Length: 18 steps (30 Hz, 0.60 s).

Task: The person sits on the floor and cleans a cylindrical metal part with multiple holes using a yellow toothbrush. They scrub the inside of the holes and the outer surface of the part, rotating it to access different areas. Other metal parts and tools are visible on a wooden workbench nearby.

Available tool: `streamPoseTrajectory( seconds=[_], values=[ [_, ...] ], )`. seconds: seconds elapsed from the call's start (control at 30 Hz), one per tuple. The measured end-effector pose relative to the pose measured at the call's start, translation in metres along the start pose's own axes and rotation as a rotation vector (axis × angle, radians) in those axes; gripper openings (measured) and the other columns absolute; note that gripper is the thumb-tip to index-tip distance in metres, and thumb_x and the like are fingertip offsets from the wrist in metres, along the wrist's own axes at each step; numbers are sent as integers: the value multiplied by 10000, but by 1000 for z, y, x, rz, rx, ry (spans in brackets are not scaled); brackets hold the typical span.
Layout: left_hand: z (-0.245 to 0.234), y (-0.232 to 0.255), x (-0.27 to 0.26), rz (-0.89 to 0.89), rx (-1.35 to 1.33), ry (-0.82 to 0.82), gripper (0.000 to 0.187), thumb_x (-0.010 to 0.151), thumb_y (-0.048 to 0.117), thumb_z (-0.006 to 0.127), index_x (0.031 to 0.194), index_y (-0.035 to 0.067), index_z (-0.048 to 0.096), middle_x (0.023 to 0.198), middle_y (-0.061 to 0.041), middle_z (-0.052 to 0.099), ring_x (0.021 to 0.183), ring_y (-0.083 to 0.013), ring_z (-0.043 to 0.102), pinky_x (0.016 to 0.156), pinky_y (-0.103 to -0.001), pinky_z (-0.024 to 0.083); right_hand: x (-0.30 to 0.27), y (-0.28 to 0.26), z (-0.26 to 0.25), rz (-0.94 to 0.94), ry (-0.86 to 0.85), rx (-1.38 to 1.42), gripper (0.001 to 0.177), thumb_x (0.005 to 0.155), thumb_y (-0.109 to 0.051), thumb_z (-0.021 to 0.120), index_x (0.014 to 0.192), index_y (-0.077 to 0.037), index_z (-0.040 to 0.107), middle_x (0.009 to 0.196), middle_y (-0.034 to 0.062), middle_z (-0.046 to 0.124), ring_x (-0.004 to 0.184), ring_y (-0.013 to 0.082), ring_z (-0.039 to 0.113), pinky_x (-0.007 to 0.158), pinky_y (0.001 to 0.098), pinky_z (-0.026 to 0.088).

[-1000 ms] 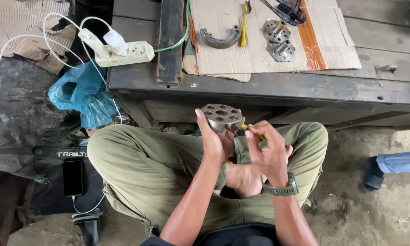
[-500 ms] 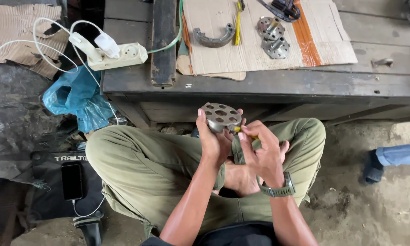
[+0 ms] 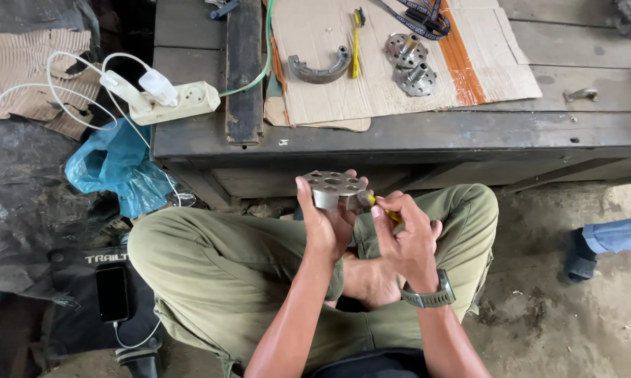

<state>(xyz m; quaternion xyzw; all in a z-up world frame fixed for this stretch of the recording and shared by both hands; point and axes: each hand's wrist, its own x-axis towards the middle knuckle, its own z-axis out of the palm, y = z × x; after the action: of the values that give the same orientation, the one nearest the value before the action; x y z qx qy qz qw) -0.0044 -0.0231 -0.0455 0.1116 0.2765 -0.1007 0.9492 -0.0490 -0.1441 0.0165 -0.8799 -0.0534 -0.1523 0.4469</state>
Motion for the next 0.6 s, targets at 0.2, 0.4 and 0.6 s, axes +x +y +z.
streamPoseTrajectory(
  seconds=[0.2, 0.4, 0.6],
  values=[
    [21, 14, -18, 30, -39, -22, 744, 857, 793, 509, 1401, 300, 383, 1278, -280, 596, 1097, -460, 660, 880, -568, 594, -1, 13, 0, 26, 1, -59, 29, 992, -102, 692, 1009, -79, 696, 804, 83, 683, 595, 248, 622, 839, 553, 461],
    [24, 13, -19, 10, -36, 15, 802, 861, 806, 454, 1444, 271, 322, 1346, -269, 549, 1195, -448, 607, 1014, -590, 514, -15, 48, 24, 156, -50, -213, 99, 1000, -270, 696, 1047, -183, 697, 732, -72, 598, 612, 159, 604, 927, 924, 122],
    [21, 10, -17, 55, 12, -22, 834, 847, 819, 452, 1462, 283, 279, 1374, -272, 513, 1235, -441, 580, 1065, -592, 480, -18, 42, 21, 68, -37, -214, 86, 1014, -249, 684, 1039, -168, 701, 796, -62, 651, 635, 159, 634, 885, 915, 143]
  ],
)
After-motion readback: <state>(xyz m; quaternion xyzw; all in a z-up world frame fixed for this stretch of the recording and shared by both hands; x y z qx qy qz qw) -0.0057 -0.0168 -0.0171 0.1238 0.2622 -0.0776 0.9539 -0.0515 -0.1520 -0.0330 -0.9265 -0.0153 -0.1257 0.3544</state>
